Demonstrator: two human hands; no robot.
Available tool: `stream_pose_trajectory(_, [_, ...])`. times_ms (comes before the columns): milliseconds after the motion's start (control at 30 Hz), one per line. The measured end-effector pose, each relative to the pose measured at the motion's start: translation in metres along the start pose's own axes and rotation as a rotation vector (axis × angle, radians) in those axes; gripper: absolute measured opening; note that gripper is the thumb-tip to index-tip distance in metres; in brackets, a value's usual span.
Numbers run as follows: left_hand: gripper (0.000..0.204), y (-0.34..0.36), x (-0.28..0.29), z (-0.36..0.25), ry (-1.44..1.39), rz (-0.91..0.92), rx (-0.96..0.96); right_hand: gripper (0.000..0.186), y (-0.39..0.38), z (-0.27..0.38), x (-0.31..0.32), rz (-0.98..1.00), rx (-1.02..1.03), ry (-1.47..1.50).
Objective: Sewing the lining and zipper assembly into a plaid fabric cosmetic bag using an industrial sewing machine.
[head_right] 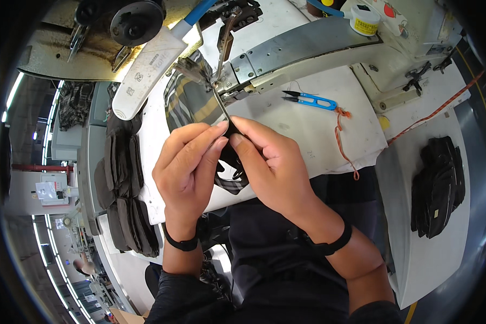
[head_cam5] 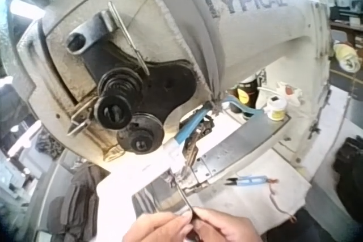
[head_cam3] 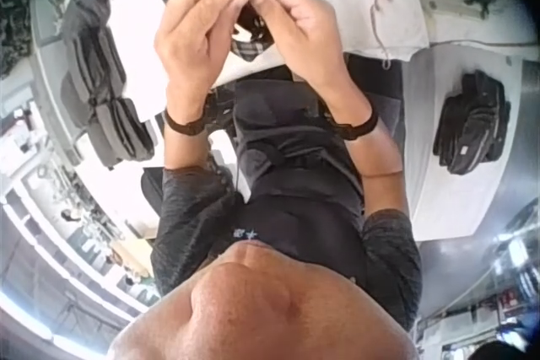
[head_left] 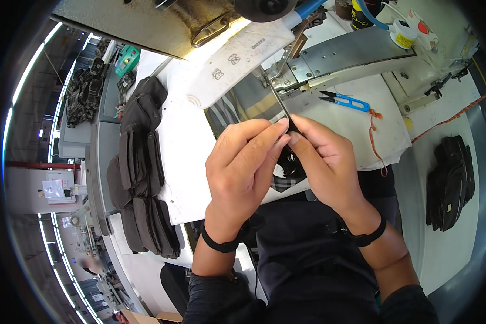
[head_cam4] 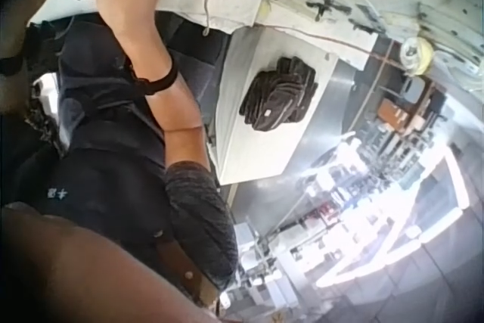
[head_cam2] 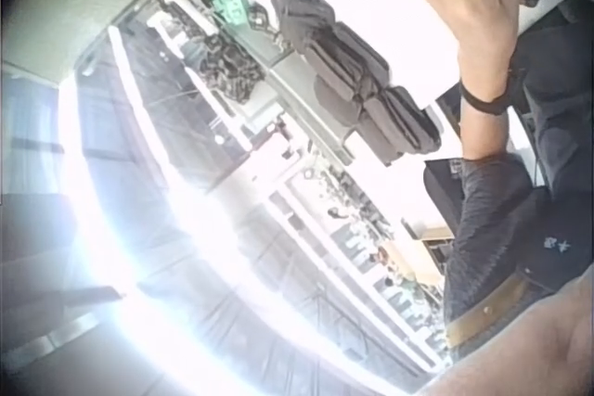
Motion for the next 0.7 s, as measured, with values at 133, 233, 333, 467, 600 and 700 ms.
stream_pose_trajectory(133, [0.025,0.009,0.0,0.008,0.007,0.01,0.029,0.028,0.012,-0.003,-0.001,-0.016,0.048,0.03])
stream_pose_trajectory(233, [0.023,0.015,0.001,0.017,-0.005,-0.003,0.024,0.027,0.019,0.0,-0.005,-0.042,0.049,0.057])
stream_pose_trajectory(333, [0.021,0.02,0.005,0.02,0.08,-0.022,-0.041,0.022,0.022,-0.003,-0.012,-0.043,0.021,0.103])
stream_pose_trajectory(467, [0.022,0.02,0.002,0.021,0.106,-0.015,-0.047,0.017,0.021,-0.006,-0.014,-0.077,0.01,0.112])
stream_pose_trajectory(600, [0.03,0.009,0.001,0.012,0.182,-0.016,-0.122,0.016,0.007,-0.011,-0.011,-0.101,-0.117,0.16])
stream_pose_trajectory(700, [0.034,-0.002,0.001,0.009,0.193,-0.041,-0.157,0.015,0.003,-0.008,-0.002,-0.222,0.136,-0.029])
Point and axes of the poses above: each hand's wrist, its own y-axis towards the middle knuckle, its own x-axis out of the back of the hand, z = x × y, the point moved 7 cm from there along y, towards the middle knuckle, and after that the axes turned 10 degrees about -y, right-handed, at the moved point
